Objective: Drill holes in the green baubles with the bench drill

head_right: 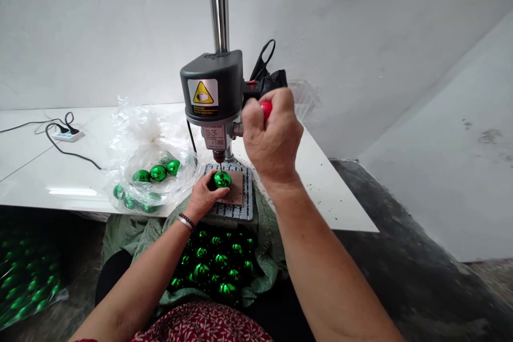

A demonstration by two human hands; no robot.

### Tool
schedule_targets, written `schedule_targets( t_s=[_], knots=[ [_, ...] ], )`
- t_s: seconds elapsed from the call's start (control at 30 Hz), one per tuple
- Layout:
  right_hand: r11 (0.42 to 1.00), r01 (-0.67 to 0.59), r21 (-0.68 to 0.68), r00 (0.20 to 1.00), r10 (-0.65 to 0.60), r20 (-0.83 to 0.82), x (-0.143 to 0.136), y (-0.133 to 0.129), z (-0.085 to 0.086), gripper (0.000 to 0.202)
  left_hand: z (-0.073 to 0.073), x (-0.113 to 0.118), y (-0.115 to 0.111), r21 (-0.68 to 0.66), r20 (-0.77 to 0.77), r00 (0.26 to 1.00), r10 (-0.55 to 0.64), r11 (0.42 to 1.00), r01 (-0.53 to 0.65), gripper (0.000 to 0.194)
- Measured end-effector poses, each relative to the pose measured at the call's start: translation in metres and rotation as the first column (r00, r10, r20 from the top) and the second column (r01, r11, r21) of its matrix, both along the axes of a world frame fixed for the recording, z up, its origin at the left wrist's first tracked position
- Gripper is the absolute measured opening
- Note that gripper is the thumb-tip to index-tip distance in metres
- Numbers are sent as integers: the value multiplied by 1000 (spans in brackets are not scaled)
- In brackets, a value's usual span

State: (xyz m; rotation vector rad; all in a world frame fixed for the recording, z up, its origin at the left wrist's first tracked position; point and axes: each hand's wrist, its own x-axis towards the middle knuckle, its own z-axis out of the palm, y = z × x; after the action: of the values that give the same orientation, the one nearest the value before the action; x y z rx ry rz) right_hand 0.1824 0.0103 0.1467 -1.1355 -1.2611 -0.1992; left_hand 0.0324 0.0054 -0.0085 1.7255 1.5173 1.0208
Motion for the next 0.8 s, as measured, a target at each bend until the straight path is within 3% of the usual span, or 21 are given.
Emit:
schedule_targets(
  t_s=[0.07,0.13,0.27,0.37,0.47,0.6,0.67,0.73,0.8],
  knots=[
    [994,16,-112,1000,-17,-9,1,8,20,18,2,-4,-9,12,48,999,-6,1000,5,40],
    [984,35,-176,999,-37,-6,2,12,30,19,6,-14,-23,0,51,998,-24,1000,24,45],
    [982,65,-179,998,-66,-1,0,11,29,17,19,-41,-60,-15,-26,988,-152,988,152,61],
    [980,87,-178,996,-89,-5,-2,10,27,18,33,-64,-69,67,-95,992,-79,994,85,53],
    [969,112,-222,991,-124,-41,-5,9,30,21,48,-88,-47,131,-148,976,161,981,-142,36],
    [953,126,-275,988,-147,-55,-7,7,34,23,60,-117,10,134,-364,855,369,929,-344,38],
    [958,124,-259,989,-139,-44,-6,7,33,23,57,-126,34,81,-585,750,308,943,-324,42],
    [973,118,-200,992,-123,-15,-4,10,29,20,50,-128,50,-3,-769,626,127,979,-203,44],
    [986,115,-123,993,-113,23,-1,14,24,16,40,-127,59,-64,-845,534,-14,995,-76,43]
  ],
)
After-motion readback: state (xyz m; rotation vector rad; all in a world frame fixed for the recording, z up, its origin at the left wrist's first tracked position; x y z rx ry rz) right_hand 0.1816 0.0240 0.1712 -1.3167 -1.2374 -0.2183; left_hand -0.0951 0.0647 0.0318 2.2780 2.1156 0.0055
